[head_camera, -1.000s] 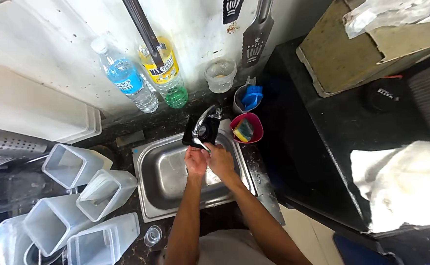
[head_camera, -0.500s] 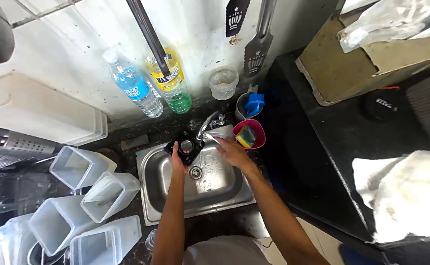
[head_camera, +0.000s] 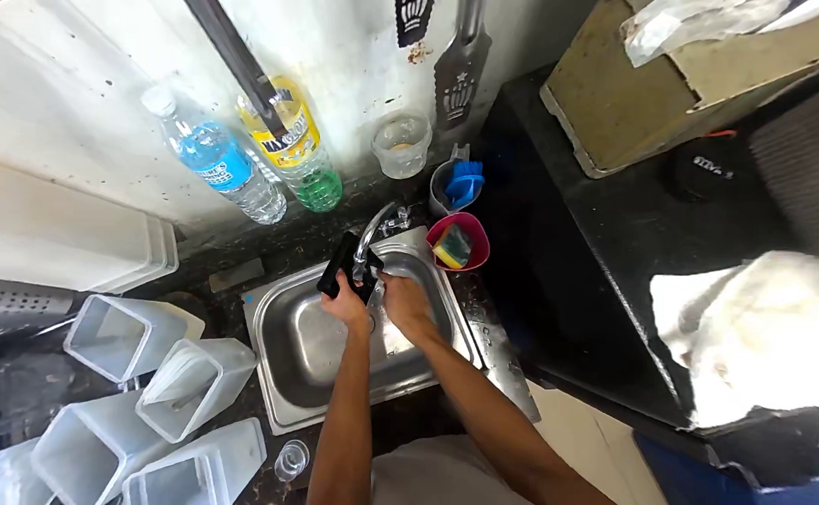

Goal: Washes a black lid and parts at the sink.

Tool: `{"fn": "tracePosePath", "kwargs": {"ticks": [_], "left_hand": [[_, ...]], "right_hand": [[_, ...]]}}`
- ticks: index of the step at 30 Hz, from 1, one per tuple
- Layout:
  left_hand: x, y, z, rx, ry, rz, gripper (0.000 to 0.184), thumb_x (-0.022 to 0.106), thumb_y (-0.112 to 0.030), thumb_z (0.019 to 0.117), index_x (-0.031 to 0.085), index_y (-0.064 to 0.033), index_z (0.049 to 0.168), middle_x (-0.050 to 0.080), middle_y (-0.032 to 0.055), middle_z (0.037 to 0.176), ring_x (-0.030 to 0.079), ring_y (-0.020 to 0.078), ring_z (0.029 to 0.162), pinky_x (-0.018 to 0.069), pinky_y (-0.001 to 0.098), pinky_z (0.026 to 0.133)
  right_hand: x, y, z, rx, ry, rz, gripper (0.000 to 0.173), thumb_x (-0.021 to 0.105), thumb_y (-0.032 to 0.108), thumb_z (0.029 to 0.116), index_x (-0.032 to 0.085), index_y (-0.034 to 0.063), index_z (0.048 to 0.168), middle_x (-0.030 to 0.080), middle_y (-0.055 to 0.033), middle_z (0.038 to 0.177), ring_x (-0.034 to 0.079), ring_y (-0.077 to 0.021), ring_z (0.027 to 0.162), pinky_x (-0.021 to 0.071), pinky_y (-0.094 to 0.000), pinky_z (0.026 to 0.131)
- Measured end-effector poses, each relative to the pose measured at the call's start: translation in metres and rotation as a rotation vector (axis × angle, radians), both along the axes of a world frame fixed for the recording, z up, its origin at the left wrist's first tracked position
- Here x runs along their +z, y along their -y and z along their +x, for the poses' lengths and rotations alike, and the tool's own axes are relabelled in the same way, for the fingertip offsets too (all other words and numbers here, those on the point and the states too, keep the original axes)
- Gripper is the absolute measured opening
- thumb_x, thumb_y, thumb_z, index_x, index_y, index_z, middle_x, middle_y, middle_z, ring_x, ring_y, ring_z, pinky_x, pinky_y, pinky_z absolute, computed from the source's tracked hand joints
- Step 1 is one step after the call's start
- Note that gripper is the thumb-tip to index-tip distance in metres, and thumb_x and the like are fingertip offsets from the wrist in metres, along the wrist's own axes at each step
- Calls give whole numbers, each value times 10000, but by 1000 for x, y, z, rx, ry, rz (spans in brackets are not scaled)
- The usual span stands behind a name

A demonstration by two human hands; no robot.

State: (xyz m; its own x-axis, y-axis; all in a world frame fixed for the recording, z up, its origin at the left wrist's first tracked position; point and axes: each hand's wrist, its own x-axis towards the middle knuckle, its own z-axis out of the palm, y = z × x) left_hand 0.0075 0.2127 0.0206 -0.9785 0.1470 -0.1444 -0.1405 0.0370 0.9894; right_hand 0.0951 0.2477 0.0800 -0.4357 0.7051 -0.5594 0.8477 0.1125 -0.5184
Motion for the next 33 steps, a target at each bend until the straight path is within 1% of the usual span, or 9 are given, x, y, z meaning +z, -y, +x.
{"fn": "tracePosePath", "kwargs": {"ticks": [2,5,8,12,16,20,23,28,33], "left_hand": [[0,-3,4,11,-5,-42,239,718,-264,969,683,-29,948,683,61,701,671,175,565,610,371,562],[-7,0,-6,51,-6,-70,261,722,-285,969,675,-28,971,681,64,695,669,180,550,610,376,545],[-7,1,-3,33,-9,-51,275,756,-297,943,679,-34,966,690,60,704,675,181,559,614,375,553],[-3,4,-13,51,8,-55,244,744,-236,953,659,-12,998,673,70,704,658,178,543,606,363,546],[-2,2,-14,19,-16,-52,227,746,-226,949,660,-19,983,680,59,720,664,171,561,610,366,559],[-1,4,-24,40,0,-78,233,739,-223,955,639,-12,969,656,59,680,649,172,526,602,358,534],[-1,5,-20,20,-13,-112,253,750,-267,947,659,-31,967,671,52,697,661,169,550,606,362,556],[-3,3,-19,46,-7,-137,230,753,-223,942,667,-11,969,667,66,702,652,167,547,596,359,546],[-4,-2,-11,11,-22,-146,229,767,-231,930,691,-20,975,695,63,740,678,164,591,611,362,588]], "right_hand": [[0,6,-2,27,15,-22,342,513,148,1025,675,192,1324,711,-203,1159,681,-424,1070,550,-625,846],[10,-4,3,89,20,-82,366,510,170,1034,664,232,1361,705,-190,1208,665,-414,1119,529,-631,883],[-14,0,-1,12,-81,-78,376,536,160,1014,662,232,1361,717,-200,1152,683,-425,1060,547,-641,839],[8,-10,4,107,-43,-125,350,517,175,1034,680,226,1340,701,-191,1225,657,-424,1135,519,-660,882],[-7,-6,-5,27,-91,-72,331,555,154,1005,691,208,1302,722,-201,1129,688,-429,1041,546,-648,817],[17,-11,-1,142,-30,-104,353,539,166,1018,689,233,1330,705,-178,1226,656,-416,1144,520,-649,902],[-3,-6,-5,40,-76,-55,352,555,156,1008,682,236,1326,716,-196,1156,676,-430,1069,541,-645,825],[2,-13,-1,133,-40,-130,369,527,186,1024,672,265,1353,702,-166,1247,653,-405,1161,514,-650,905],[-3,-8,0,86,-14,-77,366,567,150,988,693,263,1313,716,-170,1188,669,-407,1110,530,-645,859]]}}
